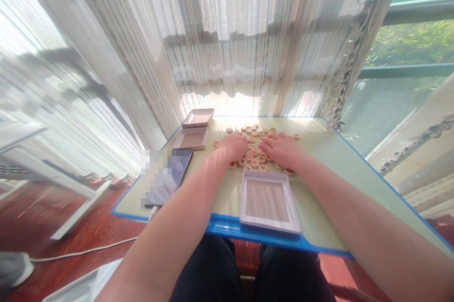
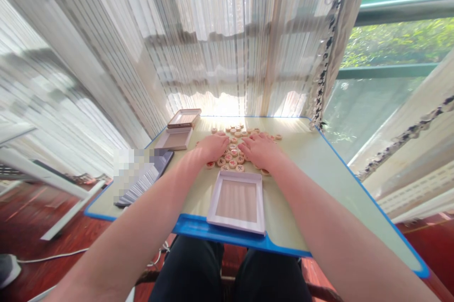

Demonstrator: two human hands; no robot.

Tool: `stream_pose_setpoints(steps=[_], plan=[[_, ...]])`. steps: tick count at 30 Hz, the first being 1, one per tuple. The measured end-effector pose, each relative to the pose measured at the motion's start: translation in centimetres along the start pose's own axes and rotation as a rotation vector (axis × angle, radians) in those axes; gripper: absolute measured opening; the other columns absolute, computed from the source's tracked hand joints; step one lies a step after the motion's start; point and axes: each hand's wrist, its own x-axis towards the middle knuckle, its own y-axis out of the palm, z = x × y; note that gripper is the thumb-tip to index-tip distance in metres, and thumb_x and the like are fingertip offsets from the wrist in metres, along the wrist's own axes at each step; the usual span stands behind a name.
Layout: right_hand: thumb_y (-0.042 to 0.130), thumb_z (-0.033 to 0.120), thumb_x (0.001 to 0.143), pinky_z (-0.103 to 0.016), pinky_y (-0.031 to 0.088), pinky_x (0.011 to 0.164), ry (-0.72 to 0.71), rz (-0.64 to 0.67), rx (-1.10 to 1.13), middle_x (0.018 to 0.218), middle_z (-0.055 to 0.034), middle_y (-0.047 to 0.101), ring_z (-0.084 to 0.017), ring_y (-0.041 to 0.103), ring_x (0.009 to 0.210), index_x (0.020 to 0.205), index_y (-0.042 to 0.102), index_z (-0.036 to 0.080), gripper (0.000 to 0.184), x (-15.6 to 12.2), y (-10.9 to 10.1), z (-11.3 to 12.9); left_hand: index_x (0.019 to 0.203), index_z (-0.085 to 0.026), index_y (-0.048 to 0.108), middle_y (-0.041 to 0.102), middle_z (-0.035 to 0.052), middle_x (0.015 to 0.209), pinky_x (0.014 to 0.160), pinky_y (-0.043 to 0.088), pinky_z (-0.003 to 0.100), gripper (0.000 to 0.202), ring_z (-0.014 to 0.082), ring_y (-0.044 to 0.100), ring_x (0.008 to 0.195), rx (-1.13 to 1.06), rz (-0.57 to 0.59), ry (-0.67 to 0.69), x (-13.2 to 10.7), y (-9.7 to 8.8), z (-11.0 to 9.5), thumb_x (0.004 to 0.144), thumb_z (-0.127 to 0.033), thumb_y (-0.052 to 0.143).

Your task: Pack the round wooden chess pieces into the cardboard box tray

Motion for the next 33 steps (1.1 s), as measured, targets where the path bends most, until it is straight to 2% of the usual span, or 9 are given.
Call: stream_pose_setpoints(steps=[3, 11, 14, 17, 20, 27, 30, 33], plan=[[0.018, 0.056, 0.091, -0.046, 0.035, 0.092, -0.005, 0.012, -0.011, 0.122, -0.0097, 0.055, -0.031, 0.045, 0.111, 0.118, 0.059, 0.028, 0.057, 0.1, 0.1, 0.0, 0.105, -0.016, 0.062, 0.059, 0.0116, 0.116, 0.094, 0.043, 0.032, 0.044, 0.0203, 0.058, 0.105, -0.045, -0.026, -0.015, 0.2, 0.2, 0.0, 0.094, -0.029, 0.022], [0.016, 0.056, 0.091, -0.045, 0.036, 0.092, 0.015, 0.022, -0.007, 0.117, -0.0098, 0.056, -0.029, 0.046, 0.108, 0.108, 0.064, 0.025, 0.059, 0.4, 0.4, -0.3, 0.096, -0.013, 0.067, 0.060, 0.0118, 0.112, 0.097, 0.042, 0.031, 0.047, 0.0203, 0.058, 0.106, -0.120, -0.064, -0.070, 0.2, 0.3, 0.3, 0.094, -0.032, 0.024], [0.017, 0.057, 0.090, -0.046, 0.036, 0.093, 0.039, 0.007, -0.004, 0.123, -0.0119, 0.053, -0.031, 0.044, 0.112, 0.117, 0.059, 0.022, 0.061, 0.4, 0.6, -0.3, 0.101, -0.016, 0.066, 0.059, 0.0113, 0.112, 0.093, 0.044, 0.032, 0.047, 0.0204, 0.058, 0.103, -0.103, -0.110, -0.048, 0.1, 0.6, 0.5, 0.094, -0.035, 0.024], [0.019, 0.059, 0.090, -0.049, 0.034, 0.095, 0.044, -0.002, 0.001, 0.126, -0.0115, 0.052, -0.032, 0.042, 0.115, 0.124, 0.055, 0.025, 0.060, 0.4, 0.7, -0.3, 0.102, -0.022, 0.067, 0.060, 0.0085, 0.106, 0.095, 0.042, 0.034, 0.050, 0.0214, 0.052, 0.110, -0.116, -0.159, -0.034, 0.1, 1.0, 0.7, 0.094, -0.041, 0.021], [0.017, 0.059, 0.090, -0.048, 0.033, 0.095, 0.033, 0.011, 0.012, 0.123, -0.0100, 0.052, -0.032, 0.041, 0.115, 0.115, 0.061, 0.030, 0.059, 0.5, 0.8, -0.5, 0.104, -0.026, 0.067, 0.062, 0.0069, 0.105, 0.098, 0.039, 0.034, 0.053, 0.0219, 0.048, 0.115, -0.154, -0.168, -0.051, 0.3, 1.3, 0.8, 0.094, -0.047, 0.019], [0.018, 0.054, 0.092, -0.042, 0.033, 0.097, -0.017, 0.016, -0.009, 0.119, -0.0095, 0.056, -0.027, 0.047, 0.110, 0.101, 0.066, 0.024, 0.057, 0.6, 0.8, -0.9, 0.101, -0.025, 0.067, 0.061, 0.0068, 0.106, 0.098, 0.037, 0.035, 0.049, 0.0208, 0.051, 0.109, -0.033, -0.181, -0.037, 0.5, 1.7, 1.1, 0.095, -0.041, 0.021], [0.017, 0.055, 0.092, -0.043, 0.033, 0.097, -0.001, 0.001, -0.008, 0.121, -0.0099, 0.056, -0.028, 0.046, 0.112, 0.104, 0.064, 0.023, 0.058, 0.6, 0.8, -0.9, 0.099, -0.026, 0.067, 0.059, 0.0071, 0.107, 0.094, 0.040, 0.036, 0.049, 0.0222, 0.051, 0.108, -0.037, -0.184, -0.079, 0.3, 1.6, 1.1, 0.094, -0.044, 0.021], [0.018, 0.056, 0.091, -0.043, 0.034, 0.097, 0.026, -0.013, -0.001, 0.126, -0.0103, 0.054, -0.030, 0.044, 0.114, 0.116, 0.059, 0.022, 0.059, 0.7, 0.9, -0.9, 0.102, -0.027, 0.065, 0.059, 0.0078, 0.107, 0.095, 0.039, 0.039, 0.050, 0.0233, 0.050, 0.108, -0.050, -0.191, -0.071, 0.1, 1.5, 1.0, 0.094, -0.046, 0.020]])
